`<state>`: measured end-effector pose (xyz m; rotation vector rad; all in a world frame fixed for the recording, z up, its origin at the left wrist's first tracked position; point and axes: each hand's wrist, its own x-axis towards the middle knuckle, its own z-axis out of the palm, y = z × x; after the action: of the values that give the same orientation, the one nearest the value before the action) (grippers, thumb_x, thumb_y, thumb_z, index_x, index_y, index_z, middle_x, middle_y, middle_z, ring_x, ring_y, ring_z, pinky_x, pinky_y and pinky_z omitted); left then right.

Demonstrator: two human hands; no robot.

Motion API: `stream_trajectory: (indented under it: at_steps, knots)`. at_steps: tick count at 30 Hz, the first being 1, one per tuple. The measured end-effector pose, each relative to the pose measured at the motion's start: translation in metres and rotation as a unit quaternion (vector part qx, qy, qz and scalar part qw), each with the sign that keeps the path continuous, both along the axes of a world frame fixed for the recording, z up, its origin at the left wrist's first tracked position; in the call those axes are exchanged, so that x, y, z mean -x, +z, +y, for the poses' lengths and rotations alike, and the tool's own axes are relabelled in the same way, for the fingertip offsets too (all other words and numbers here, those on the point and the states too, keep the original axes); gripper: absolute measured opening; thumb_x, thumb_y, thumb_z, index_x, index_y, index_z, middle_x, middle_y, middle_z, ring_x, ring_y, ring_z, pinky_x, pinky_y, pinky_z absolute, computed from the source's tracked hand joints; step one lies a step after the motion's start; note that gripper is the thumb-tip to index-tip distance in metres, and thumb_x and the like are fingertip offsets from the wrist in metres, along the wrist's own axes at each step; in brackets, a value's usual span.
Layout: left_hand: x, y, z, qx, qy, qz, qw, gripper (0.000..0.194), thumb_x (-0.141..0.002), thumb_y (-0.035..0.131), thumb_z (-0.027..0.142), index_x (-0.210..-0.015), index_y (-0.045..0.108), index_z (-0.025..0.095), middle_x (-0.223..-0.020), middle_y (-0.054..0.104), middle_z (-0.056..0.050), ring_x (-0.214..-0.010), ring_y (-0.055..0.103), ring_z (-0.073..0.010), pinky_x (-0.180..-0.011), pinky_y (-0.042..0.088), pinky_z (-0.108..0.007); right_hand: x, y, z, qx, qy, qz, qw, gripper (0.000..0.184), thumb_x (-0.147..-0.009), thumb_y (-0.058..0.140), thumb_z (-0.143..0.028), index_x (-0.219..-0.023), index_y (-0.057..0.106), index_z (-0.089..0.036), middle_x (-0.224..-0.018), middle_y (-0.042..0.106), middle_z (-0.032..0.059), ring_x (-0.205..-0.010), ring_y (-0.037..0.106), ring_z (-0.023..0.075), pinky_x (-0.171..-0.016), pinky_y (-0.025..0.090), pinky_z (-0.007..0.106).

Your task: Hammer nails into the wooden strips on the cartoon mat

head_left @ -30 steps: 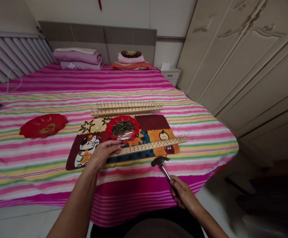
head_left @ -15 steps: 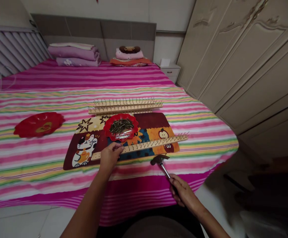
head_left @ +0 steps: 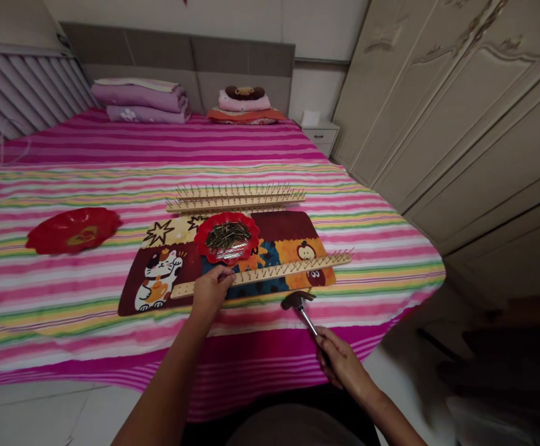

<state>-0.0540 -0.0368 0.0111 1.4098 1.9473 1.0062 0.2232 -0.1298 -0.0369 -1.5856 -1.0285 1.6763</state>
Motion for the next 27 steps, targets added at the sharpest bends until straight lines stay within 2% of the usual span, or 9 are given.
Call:
stream_trajectory:
  at_steps: [3, 7, 11, 14, 17, 21, 23, 27]
  knots:
    - [0.000, -0.003, -0.001, -0.016, -0.007, 0.021, 1.000, 0.009, -0.066, 0.057, 0.030, -0.064, 0.062, 0.022, -0.062, 0.064, 0.004, -0.059, 0.056, -0.0120, -0.060, 0.041, -0.022, 0.010, 0.014, -0.002, -0.041, 0.021, 0.006, 0.999, 0.043, -0.076, 0.049, -0.051, -0.104, 0.053, -0.018, -0.046, 0.033, -0.0103, -0.033, 0.025, 0.0058, -0.031, 0.016, 0.019]
    - [0.000, -0.004, -0.001, -0.011, -0.009, 0.023, 1.000, 0.010, -0.068, 0.057, 0.029, -0.067, 0.063, 0.022, -0.066, 0.065, 0.004, -0.061, 0.057, -0.0126, -0.062, 0.042, -0.023, 0.034, 0.052, 0.011, -0.125, 0.095, -0.014, 0.988, 0.036, -0.085, 0.042, -0.045, -0.105, 0.055, -0.018, -0.051, 0.039, -0.0075, -0.040, 0.032, 0.0076, -0.038, 0.024, 0.020]
    - [-0.001, -0.005, -0.001, -0.009, -0.009, 0.033, 0.999, 0.011, -0.069, 0.056, 0.029, -0.068, 0.063, 0.021, -0.067, 0.065, 0.003, -0.062, 0.057, -0.0124, -0.062, 0.041, -0.023, 0.064, 0.087, 0.040, -0.242, 0.154, -0.064, 0.956, 0.031, -0.089, 0.038, -0.039, -0.103, 0.057, -0.018, -0.055, 0.040, -0.0057, -0.049, 0.038, 0.0098, -0.047, 0.031, 0.021]
    - [0.000, -0.006, -0.002, -0.016, -0.010, 0.041, 0.999, 0.011, -0.069, 0.056, 0.030, -0.066, 0.062, 0.021, -0.062, 0.062, 0.003, -0.059, 0.054, -0.0117, -0.059, 0.039, -0.022, 0.080, 0.096, 0.059, -0.295, 0.192, -0.116, 0.929, 0.025, -0.088, 0.040, -0.030, -0.100, 0.059, -0.018, -0.056, 0.039, -0.0057, -0.050, 0.037, 0.0097, -0.048, 0.030, 0.021]
    - [0.000, -0.009, -0.002, -0.028, -0.013, 0.054, 0.998, 0.012, -0.069, 0.055, 0.029, -0.061, 0.059, 0.020, -0.058, 0.058, 0.004, -0.058, 0.053, -0.0110, -0.057, 0.038, -0.021, 0.084, 0.097, 0.063, -0.306, 0.215, -0.144, 0.916, 0.022, -0.086, 0.041, -0.025, -0.094, 0.060, -0.018, -0.055, 0.039, -0.0057, -0.049, 0.035, 0.0091, -0.046, 0.028, 0.020]
    - [0.000, -0.011, -0.001, -0.036, -0.025, 0.047, 0.998, 0.009, -0.069, 0.054, 0.026, -0.065, 0.060, 0.021, -0.065, 0.062, 0.003, -0.062, 0.056, -0.0115, -0.062, 0.041, -0.022, 0.060, 0.091, 0.042, -0.277, 0.207, -0.117, 0.931, 0.028, -0.090, 0.038, -0.033, -0.103, 0.058, -0.019, -0.056, 0.035, -0.0060, -0.049, 0.033, 0.0092, -0.046, 0.027, 0.020]
    - [0.001, -0.011, -0.002, -0.034, -0.025, 0.044, 0.998, 0.010, -0.069, 0.054, 0.027, -0.069, 0.062, 0.020, -0.069, 0.064, 0.001, -0.063, 0.057, -0.0124, -0.064, 0.043, -0.023, 0.040, 0.082, 0.028, -0.254, 0.209, -0.116, 0.937, 0.032, -0.090, 0.038, -0.037, -0.109, 0.056, -0.019, -0.056, 0.035, -0.0062, -0.049, 0.033, 0.0099, -0.046, 0.028, 0.020]
    - [0.008, -0.005, -0.003, -0.021, -0.032, 0.031, 0.999, 0.017, -0.070, 0.053, 0.030, -0.080, 0.063, 0.020, -0.070, 0.066, 0.001, -0.064, 0.059, -0.0133, -0.063, 0.045, -0.023, 0.006, 0.046, 0.007, -0.192, 0.182, -0.134, 0.955, 0.032, -0.087, 0.041, -0.040, -0.102, 0.061, -0.021, -0.062, 0.048, -0.0030, -0.057, 0.044, 0.0130, -0.055, 0.037, 0.023]
